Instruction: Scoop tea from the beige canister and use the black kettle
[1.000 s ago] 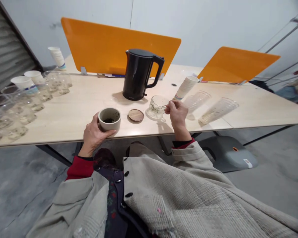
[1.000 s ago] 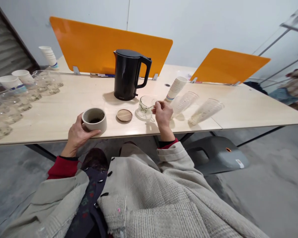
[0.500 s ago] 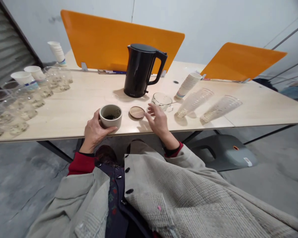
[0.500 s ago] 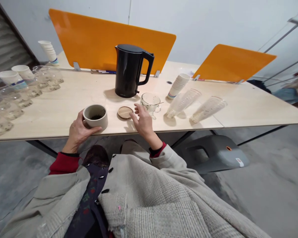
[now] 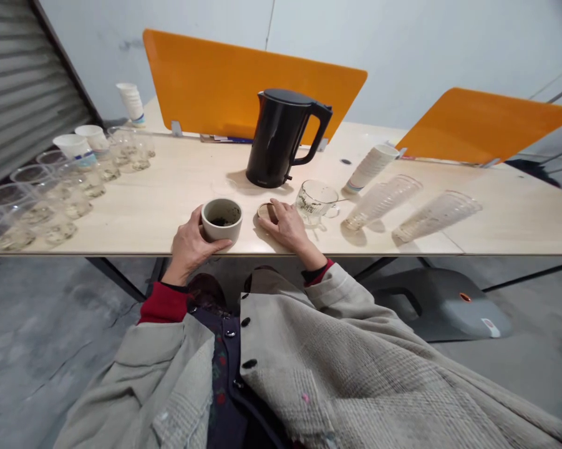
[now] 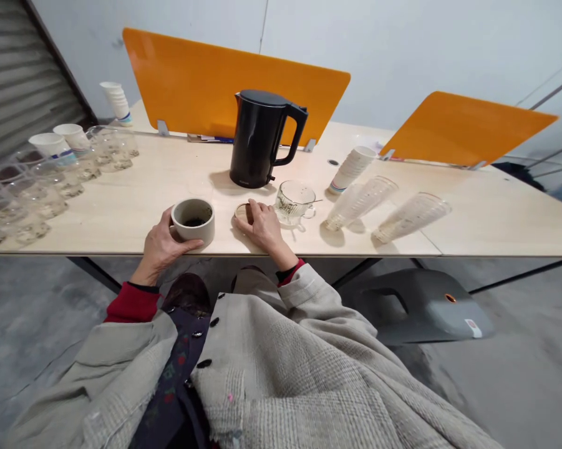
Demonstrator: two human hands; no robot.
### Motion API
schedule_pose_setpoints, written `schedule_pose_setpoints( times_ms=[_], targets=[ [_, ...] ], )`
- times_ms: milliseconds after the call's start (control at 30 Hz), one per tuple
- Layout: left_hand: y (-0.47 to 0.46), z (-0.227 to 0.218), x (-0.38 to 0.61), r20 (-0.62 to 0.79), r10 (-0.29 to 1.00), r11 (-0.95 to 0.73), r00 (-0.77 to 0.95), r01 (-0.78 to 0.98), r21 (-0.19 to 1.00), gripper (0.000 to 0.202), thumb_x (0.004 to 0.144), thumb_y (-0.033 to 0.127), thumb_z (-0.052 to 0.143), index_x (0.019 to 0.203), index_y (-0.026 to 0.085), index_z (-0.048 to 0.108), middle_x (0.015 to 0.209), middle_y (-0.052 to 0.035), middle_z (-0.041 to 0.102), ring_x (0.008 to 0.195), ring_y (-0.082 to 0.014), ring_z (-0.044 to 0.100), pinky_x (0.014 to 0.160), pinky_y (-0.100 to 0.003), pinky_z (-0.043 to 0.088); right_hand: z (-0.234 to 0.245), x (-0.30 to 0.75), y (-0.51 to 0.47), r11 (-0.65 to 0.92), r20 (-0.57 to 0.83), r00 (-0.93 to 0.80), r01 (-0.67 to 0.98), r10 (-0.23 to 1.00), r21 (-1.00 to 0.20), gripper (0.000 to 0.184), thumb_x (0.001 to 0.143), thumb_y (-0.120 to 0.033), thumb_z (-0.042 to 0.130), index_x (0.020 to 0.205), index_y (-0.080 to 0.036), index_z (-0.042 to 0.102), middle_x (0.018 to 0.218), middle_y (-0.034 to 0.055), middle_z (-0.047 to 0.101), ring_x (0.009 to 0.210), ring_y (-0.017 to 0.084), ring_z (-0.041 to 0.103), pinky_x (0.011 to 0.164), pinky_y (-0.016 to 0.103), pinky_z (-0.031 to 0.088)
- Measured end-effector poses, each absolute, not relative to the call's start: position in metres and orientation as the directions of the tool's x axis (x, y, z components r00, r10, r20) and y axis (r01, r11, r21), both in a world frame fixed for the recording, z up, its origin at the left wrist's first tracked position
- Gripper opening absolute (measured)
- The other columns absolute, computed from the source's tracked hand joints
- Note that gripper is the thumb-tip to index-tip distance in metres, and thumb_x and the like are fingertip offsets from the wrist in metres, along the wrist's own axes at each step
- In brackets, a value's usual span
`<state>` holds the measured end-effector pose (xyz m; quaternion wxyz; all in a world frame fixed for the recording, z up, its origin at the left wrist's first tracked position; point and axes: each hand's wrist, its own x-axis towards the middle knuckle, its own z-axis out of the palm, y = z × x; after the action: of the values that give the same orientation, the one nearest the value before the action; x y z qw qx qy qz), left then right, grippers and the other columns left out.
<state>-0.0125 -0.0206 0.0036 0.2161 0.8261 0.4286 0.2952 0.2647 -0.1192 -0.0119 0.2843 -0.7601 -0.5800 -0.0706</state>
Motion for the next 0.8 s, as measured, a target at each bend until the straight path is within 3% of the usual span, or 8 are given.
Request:
schedule_pose_setpoints(
  times_ms=[133, 300, 600, 800],
  targets=[
    [-0.022, 0.004, -0.014, 0.321, 0.823, -0.559, 0.469, 0.568, 0.604, 0.106, 0.066, 0.058, 0.095, 0.156, 0.027, 0.050, 0.137, -0.0104, 0.079, 0.125, -0.0372, 0.076, 0.103, -0.043, 0.062, 0.013, 0.243, -0.127, 0.022, 0.567, 0.309, 0.865, 0.764, -0.501, 0.067, 0.101, -0.069, 0.059, 0.149, -0.022, 0.063, 0.133, 0.0169, 0.076, 0.120, 0.035, 0.068, 0.108, 0.053, 0.053],
    [-0.025, 0.007, -0.014, 0.306, 0.825, -0.553, 0.475, 0.570, 0.607, 0.102, 0.068, 0.057, 0.094, 0.156, 0.028, 0.051, 0.134, -0.0098, 0.080, 0.123, -0.0373, 0.077, 0.099, -0.043, 0.062, 0.054, 0.192, -0.119, 0.228, 0.618, 0.070, 0.892, 0.783, -0.390, 0.068, 0.102, -0.068, 0.060, 0.154, -0.024, 0.060, 0.150, 0.0141, 0.069, 0.133, 0.035, 0.063, 0.117, 0.052, 0.049],
    [-0.026, 0.007, -0.013, 0.271, 0.841, -0.530, 0.469, 0.608, 0.591, 0.105, 0.070, 0.056, 0.094, 0.160, 0.030, 0.047, 0.139, -0.0105, 0.078, 0.125, -0.0378, 0.076, 0.099, -0.042, 0.061, 0.078, 0.143, -0.104, 0.077, 0.358, -0.034, 0.991, 0.933, -0.108, 0.066, 0.108, -0.058, 0.055, 0.155, -0.012, 0.059, 0.151, 0.0199, 0.066, 0.127, 0.039, 0.060, 0.112, 0.053, 0.050],
    [-0.025, 0.005, -0.013, 0.274, 0.835, -0.537, 0.477, 0.598, 0.595, 0.104, 0.071, 0.056, 0.094, 0.161, 0.030, 0.047, 0.141, -0.0103, 0.077, 0.126, -0.0362, 0.076, 0.102, -0.041, 0.060, 0.085, 0.132, -0.109, 0.017, 0.245, 0.001, 0.997, 0.970, -0.071, 0.068, 0.110, -0.052, 0.052, 0.163, -0.010, 0.050, 0.158, 0.0217, 0.058, 0.137, 0.040, 0.055, 0.114, 0.053, 0.052]
  ],
)
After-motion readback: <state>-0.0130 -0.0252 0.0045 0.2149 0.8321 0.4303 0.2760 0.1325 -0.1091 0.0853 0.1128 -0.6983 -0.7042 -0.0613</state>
